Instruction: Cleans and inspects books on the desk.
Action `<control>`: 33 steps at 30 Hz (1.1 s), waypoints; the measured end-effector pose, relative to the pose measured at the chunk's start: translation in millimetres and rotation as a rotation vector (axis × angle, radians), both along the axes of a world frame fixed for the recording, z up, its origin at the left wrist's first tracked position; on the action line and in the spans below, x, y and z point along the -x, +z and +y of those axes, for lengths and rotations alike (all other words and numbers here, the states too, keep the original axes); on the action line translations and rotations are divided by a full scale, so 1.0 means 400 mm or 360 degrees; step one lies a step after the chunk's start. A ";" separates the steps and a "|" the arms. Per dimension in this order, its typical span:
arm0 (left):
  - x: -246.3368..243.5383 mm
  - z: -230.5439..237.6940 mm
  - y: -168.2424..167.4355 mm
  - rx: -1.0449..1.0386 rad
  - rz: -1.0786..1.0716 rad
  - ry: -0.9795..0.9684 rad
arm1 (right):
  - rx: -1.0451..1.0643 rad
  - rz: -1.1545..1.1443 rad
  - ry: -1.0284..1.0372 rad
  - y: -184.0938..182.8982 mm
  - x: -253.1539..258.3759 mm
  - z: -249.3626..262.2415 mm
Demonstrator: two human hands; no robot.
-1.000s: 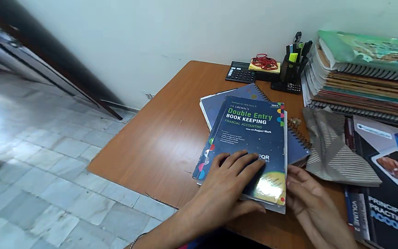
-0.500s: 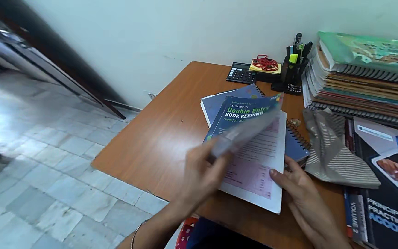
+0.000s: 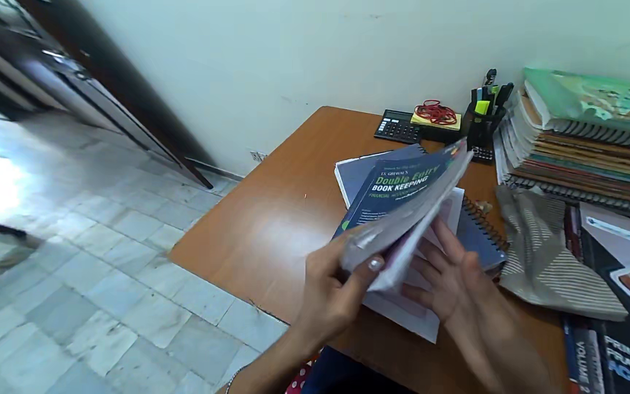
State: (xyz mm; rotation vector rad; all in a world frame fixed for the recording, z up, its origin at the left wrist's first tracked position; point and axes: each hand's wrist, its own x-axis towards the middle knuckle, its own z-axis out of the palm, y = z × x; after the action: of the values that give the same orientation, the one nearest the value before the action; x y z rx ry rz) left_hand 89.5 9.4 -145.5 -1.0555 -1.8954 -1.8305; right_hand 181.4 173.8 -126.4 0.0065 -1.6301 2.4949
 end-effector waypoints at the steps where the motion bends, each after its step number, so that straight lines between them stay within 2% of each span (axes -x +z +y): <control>1: 0.002 0.002 -0.001 0.0057 0.0081 -0.0053 | -0.0067 0.0006 -0.0014 0.001 0.004 -0.007; 5: 0.004 -0.015 0.012 0.0392 0.0290 -0.0108 | -0.0097 0.0005 -0.0023 0.003 0.007 -0.011; 7: -0.003 -0.010 0.006 0.0492 0.0404 0.0067 | -0.0137 0.0047 0.0008 0.002 0.012 -0.010; 9: 0.010 -0.002 0.002 0.0369 0.0420 0.0277 | -0.0274 0.0121 0.0100 0.002 0.019 0.003; 11: 0.028 -0.002 0.012 0.0182 0.0236 0.0363 | -0.0637 0.0210 0.0087 0.006 0.033 0.045; 13: 0.035 -0.009 0.031 -0.0042 -0.0126 0.0428 | -0.1144 0.0190 -0.0193 0.022 0.050 0.129; 16: 0.049 -0.028 0.071 -0.0399 -0.0607 0.0523 | -0.1738 -0.0199 -0.0607 0.043 0.101 0.303; 19: 0.071 -0.038 0.084 -0.0624 -0.0778 0.0612 | -0.2157 -0.0583 -0.0494 -0.003 0.170 0.430; 22: 0.070 -0.050 0.077 -0.0634 -0.0825 0.0567 | -0.2454 -0.0717 -0.0200 -0.045 0.223 0.481; 27: 0.069 -0.042 0.078 -0.0704 -0.0813 0.0559 | -0.2705 -0.0921 0.0035 -0.058 0.280 0.486; 33: 0.073 -0.045 0.082 -0.0762 -0.0885 0.0554 | -0.2572 -0.0964 0.0209 -0.044 0.308 0.512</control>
State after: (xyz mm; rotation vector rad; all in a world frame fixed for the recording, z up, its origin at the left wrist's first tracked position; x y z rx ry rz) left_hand 60.2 -8.4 -112.9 -0.0527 -1.6089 -2.3317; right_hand 58.2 378.6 -144.1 -0.4574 -3.3526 0.5500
